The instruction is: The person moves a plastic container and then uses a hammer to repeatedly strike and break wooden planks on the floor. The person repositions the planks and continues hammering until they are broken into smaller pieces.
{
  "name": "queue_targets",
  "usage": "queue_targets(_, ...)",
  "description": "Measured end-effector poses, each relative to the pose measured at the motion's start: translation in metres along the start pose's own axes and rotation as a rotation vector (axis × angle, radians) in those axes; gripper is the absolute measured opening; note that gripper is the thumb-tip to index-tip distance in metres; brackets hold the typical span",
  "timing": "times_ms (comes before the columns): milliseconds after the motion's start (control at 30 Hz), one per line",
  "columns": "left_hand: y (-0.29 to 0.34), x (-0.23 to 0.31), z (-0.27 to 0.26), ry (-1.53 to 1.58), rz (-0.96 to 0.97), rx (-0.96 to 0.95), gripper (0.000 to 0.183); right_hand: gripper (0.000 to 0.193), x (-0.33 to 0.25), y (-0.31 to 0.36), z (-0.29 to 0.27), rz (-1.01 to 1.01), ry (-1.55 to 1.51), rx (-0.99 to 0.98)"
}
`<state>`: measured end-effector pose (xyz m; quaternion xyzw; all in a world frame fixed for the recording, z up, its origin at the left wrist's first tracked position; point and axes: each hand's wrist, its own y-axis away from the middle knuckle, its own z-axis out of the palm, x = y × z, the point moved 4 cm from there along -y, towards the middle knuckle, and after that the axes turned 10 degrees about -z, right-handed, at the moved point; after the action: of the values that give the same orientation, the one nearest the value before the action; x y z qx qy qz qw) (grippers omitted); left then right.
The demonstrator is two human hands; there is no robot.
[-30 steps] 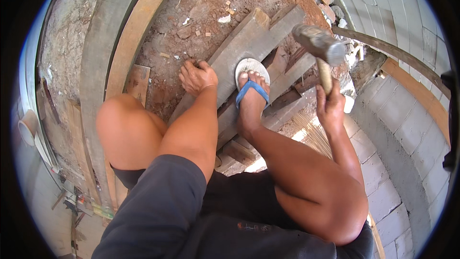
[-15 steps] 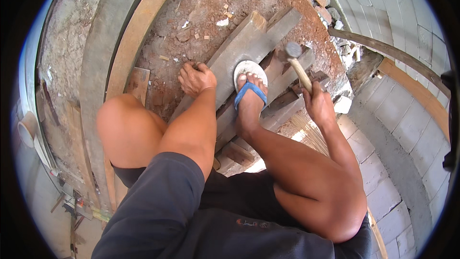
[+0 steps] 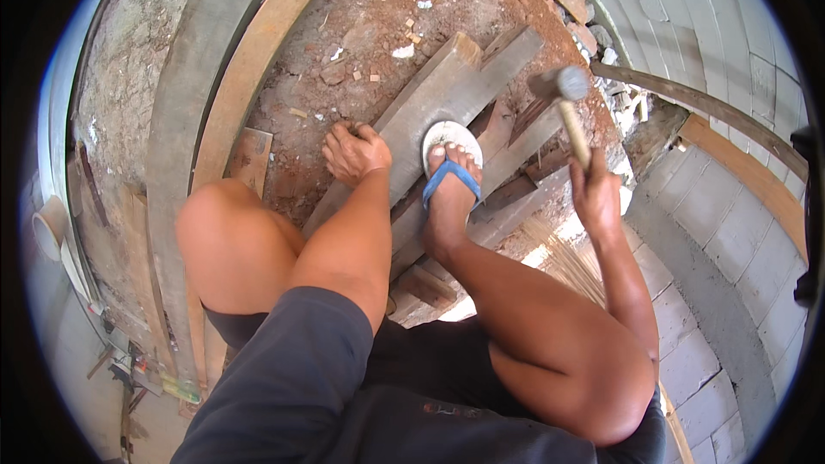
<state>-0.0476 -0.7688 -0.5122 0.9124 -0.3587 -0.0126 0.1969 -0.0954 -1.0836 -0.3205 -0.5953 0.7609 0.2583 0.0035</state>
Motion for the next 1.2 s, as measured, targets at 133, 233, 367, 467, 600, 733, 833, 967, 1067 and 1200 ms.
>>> queue_targets(133,0.001,-0.003,0.003,-0.003,0.036,0.034,0.027,0.030,-0.018,-0.007,-0.039,-0.016,-0.038,0.061)
queue_targets(233,0.002,-0.009,0.007,-0.010,0.038,0.051,0.027,0.032,-0.036,-0.008,-0.050,-0.100,0.008,0.023)
queue_targets(367,0.001,-0.009,0.008,-0.008,0.031,0.061,0.027,0.029,-0.043,-0.012,-0.027,-0.102,0.145,-0.083)
queue_targets(467,0.001,-0.008,0.005,-0.005,0.011,0.022,0.030,0.033,-0.037,-0.020,-0.003,-0.083,0.268,-0.466)
queue_targets(600,0.005,-0.007,0.001,0.025,0.060,0.092,0.027,0.035,-0.052,-0.028,-0.006,-0.098,0.274,-0.500)
queue_targets(733,0.004,-0.009,0.005,0.021,0.074,0.128,0.025,0.035,-0.076,-0.032,-0.029,-0.190,0.147,-0.282)
queue_targets(833,0.001,-0.010,0.010,-0.009,0.022,0.068,0.026,0.029,-0.072,-0.033,-0.034,-0.201,0.073,-0.194)
queue_targets(967,0.000,-0.008,0.007,0.007,0.012,0.058,0.026,0.029,-0.046,-0.022,-0.017,-0.178,-0.115,-0.051)
queue_targets(1067,0.001,-0.007,0.005,0.021,0.015,0.060,0.026,0.034,-0.016,0.012,0.009,0.169,-0.413,0.014)
queue_targets(1200,0.001,-0.007,0.004,0.001,-0.012,0.018,0.027,0.025,0.014,0.063,0.045,0.575,-0.727,0.179)
